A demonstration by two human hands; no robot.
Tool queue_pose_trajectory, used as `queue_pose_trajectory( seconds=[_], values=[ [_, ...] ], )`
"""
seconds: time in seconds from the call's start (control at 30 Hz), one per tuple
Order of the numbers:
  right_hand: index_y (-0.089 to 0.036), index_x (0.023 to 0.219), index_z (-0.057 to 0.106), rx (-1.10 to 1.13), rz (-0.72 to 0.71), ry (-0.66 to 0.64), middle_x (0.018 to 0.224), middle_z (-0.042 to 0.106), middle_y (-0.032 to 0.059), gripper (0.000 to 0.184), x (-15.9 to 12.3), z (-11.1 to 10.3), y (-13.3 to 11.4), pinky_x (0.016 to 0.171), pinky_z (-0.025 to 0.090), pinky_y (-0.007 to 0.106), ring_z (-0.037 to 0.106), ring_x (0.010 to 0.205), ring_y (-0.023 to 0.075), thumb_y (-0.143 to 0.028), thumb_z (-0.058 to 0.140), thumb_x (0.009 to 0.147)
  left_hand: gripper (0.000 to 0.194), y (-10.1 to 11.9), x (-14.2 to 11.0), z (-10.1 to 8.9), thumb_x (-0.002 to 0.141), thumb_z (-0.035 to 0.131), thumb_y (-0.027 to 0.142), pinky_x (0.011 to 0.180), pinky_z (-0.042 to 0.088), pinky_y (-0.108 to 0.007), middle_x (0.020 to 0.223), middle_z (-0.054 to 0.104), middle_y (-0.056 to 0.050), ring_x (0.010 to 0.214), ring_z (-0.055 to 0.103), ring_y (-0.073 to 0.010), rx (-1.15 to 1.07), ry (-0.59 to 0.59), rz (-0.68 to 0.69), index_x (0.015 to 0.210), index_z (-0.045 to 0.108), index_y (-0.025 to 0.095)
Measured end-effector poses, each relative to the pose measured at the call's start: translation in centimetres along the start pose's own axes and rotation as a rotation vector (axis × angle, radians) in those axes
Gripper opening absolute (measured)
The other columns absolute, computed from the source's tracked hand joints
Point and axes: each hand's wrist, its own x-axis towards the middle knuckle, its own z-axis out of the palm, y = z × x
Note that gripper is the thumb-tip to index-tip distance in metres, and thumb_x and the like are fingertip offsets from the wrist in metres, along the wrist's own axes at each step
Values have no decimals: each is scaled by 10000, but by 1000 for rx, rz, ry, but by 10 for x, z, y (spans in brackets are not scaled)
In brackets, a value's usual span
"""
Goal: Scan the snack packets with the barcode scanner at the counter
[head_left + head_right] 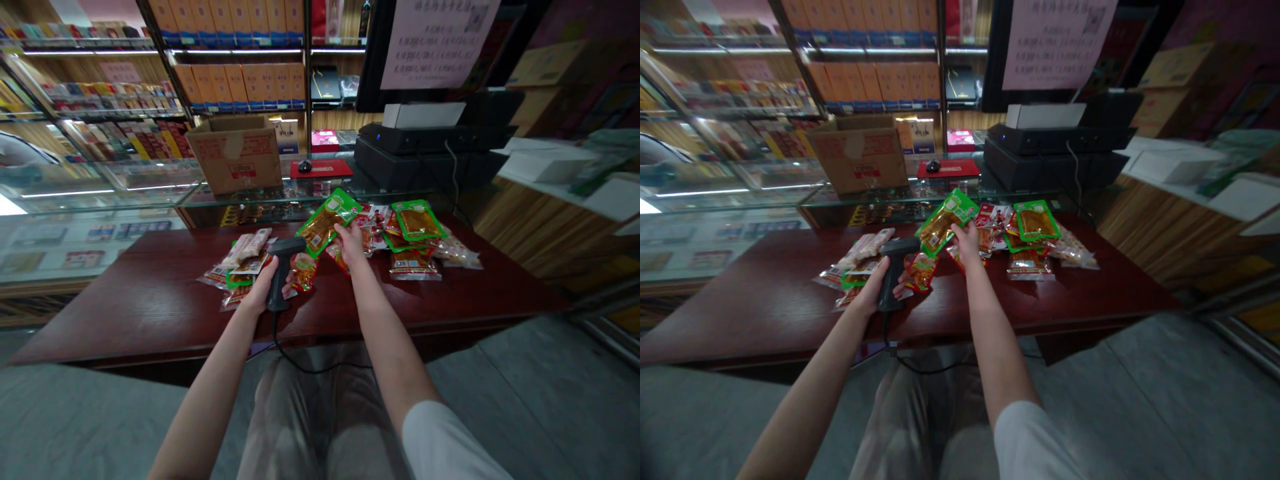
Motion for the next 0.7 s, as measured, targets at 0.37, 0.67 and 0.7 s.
queue_pose_trajectory(
  seconds=[0.37, 0.67, 0.7],
  values=[
    [-22, 1413, 357, -878, -205, 307, 1252, 621, 272, 610, 35, -73, -39, 986, 497, 455, 641, 1130, 304, -248, 490, 863, 511, 7, -5, -3, 824, 648, 644, 390, 389, -217, 618, 516, 34, 427, 460, -93, -45, -81, -9, 976, 573, 162],
    [-40, 1572, 200, -1532, -537, 453, 1590, 246, 292, 730, 4, -90, -88, 1159, 257, 591, 300, 1447, 401, -318, 461, 949, 438, 8, -4, 5, 825, 688, 563, 382, 399, -204, 643, 545, 27, 423, 456, -80, -56, -73, 38, 936, 564, 158],
    [-64, 1558, 273, -1581, -547, 313, 1573, 311, 268, 679, -5, -88, -87, 1167, 250, 582, 321, 1437, 385, -308, 463, 953, 427, 8, -4, 5, 832, 681, 558, 382, 398, -203, 644, 544, 27, 424, 455, -79, -56, -75, 39, 926, 561, 160]
  ],
)
